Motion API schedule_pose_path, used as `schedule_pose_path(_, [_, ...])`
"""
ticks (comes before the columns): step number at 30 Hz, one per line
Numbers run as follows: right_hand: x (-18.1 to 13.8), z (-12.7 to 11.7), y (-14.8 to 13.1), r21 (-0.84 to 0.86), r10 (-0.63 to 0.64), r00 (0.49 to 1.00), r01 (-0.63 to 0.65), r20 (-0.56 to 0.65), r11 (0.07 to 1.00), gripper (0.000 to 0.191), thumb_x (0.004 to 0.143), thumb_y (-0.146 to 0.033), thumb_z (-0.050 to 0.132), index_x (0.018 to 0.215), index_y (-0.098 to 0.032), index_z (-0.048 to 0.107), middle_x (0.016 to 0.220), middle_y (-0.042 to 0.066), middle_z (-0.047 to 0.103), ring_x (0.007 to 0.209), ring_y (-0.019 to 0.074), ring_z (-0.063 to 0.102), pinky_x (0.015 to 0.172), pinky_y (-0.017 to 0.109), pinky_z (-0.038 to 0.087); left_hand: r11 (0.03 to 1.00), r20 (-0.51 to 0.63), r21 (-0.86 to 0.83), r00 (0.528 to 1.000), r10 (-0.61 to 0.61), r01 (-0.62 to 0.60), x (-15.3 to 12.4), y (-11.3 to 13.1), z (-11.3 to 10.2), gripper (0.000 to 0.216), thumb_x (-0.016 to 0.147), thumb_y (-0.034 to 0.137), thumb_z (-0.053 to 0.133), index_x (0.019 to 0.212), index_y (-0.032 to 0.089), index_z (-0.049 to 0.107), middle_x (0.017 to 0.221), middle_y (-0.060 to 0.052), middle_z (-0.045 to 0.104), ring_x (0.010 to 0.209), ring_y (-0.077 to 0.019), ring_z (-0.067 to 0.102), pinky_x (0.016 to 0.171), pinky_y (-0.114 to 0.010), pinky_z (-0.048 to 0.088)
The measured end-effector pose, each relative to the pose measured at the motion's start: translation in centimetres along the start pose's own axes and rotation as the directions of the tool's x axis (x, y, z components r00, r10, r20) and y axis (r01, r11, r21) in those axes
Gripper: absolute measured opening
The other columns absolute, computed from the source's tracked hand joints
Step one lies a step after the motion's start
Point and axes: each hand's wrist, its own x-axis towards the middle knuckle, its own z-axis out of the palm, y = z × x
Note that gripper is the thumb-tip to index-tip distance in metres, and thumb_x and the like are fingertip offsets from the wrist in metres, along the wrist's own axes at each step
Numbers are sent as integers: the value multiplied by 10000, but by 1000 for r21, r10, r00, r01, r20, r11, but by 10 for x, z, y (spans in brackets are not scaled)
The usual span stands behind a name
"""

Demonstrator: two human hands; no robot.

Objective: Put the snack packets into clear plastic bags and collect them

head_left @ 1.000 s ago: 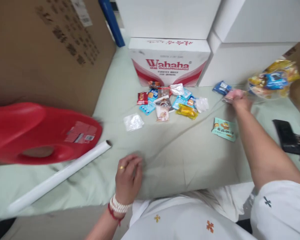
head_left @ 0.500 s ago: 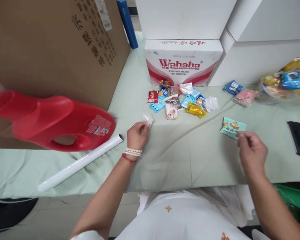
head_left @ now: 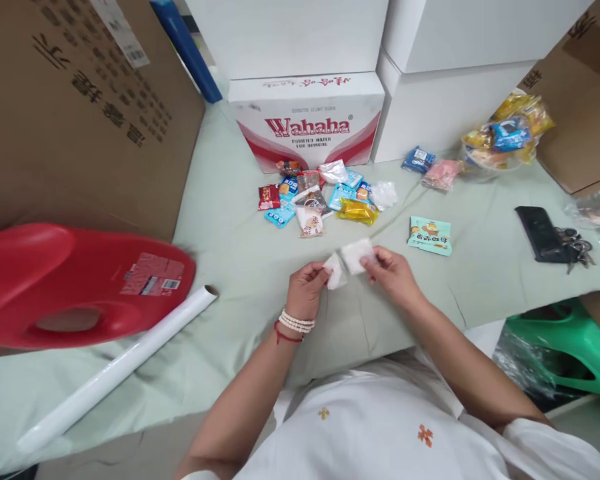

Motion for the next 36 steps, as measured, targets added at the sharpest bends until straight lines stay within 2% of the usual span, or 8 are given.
schedule_pose_path(7, [33, -39, -20, -441, -260, 893, 79, -368, 894, 588, 855, -552, 719, 1312, -195, 620, 1282, 145, 604, 692, 152, 567, 746, 387, 548, 996, -29, -80, 999, -30, 28, 1, 4, -6, 531, 534, 594, 943, 724, 166, 692, 573, 61, 575, 524, -62, 455, 494, -197, 377])
schedule_pose_path(10, [16, -16, -23, -437, -340, 940, 291, -36, 851, 413, 918, -522, 682, 1226, -247, 671, 1226, 117, 641, 836, 196, 607, 781, 368, 550, 995, -23, -91, 999, -43, 40, -1, 6, -4, 538, 571, 621, 922, 722, 171, 668, 570, 69, 553, 498, -57, 433, 450, -191, 340])
schedule_pose_path(13, [-3, 12, -16, -289, -320, 901, 402, 291, 869, 269, 943, -511, 674, 1056, -272, 725, 1102, 95, 701, 996, 241, 632, 850, 376, 538, 995, -7, -97, 999, -41, 40, -1, 9, -4, 530, 628, 631, 895, 726, 176, 642, 568, 70, 539, 467, -50, 401, 418, -193, 302])
schedule_pose_path(20, [-11, 16, -9, -71, -85, 971, 103, 224, 992, 328, 977, -549, 623, 914, -228, 646, 856, 26, 639, 776, 170, 582, 715, 291, 479, 980, 44, -167, 994, -101, 107, -1, 19, -7, 564, 599, 617, 917, 696, 180, 574, 529, 95, 471, 425, -24, 306, 393, -186, 223])
schedule_pose_path(26, [-11, 29, -14, -110, -212, 955, 239, 209, 965, 310, 866, -515, 773, 1002, -246, 699, 1034, 68, 680, 939, 215, 598, 839, 344, 506, 975, 79, -175, 989, -128, 141, -2, 22, -7, 563, 606, 600, 918, 688, 181, 552, 514, 103, 445, 410, -19, 291, 381, -186, 193])
schedule_pose_path(32, [-6, 11, -14, 256, 173, 975, -204, 138, 945, 405, 767, -580, 839, 821, -214, 672, 667, -29, 568, 542, 107, 451, 482, 242, 383, 944, 194, -119, 940, -281, 307, 3, 30, -20, 529, 553, 526, 949, 710, 177, 583, 551, 97, 432, 430, -24, 272, 389, -200, 149])
schedule_pose_path(34, [-6, 3, -17, 306, 260, 959, -282, 110, 909, 447, 684, -575, 896, 781, -205, 665, 632, -42, 536, 498, 87, 400, 413, 223, 308, 979, 103, -63, 977, -189, 196, 2, 34, -23, 488, 617, 543, 909, 764, 182, 616, 599, 72, 477, 488, -53, 353, 433, -205, 242])
schedule_pose_path(36, [-6, 0, -19, 303, 297, 953, -299, 55, 905, 465, 645, -572, 917, 747, -198, 661, 614, -46, 515, 493, 80, 386, 395, 212, 290, 995, -84, 78, 994, 66, -59, -6, 37, -23, 407, 748, 554, 819, 820, 196, 642, 691, 31, 553, 598, -97, 462, 545, -233, 379])
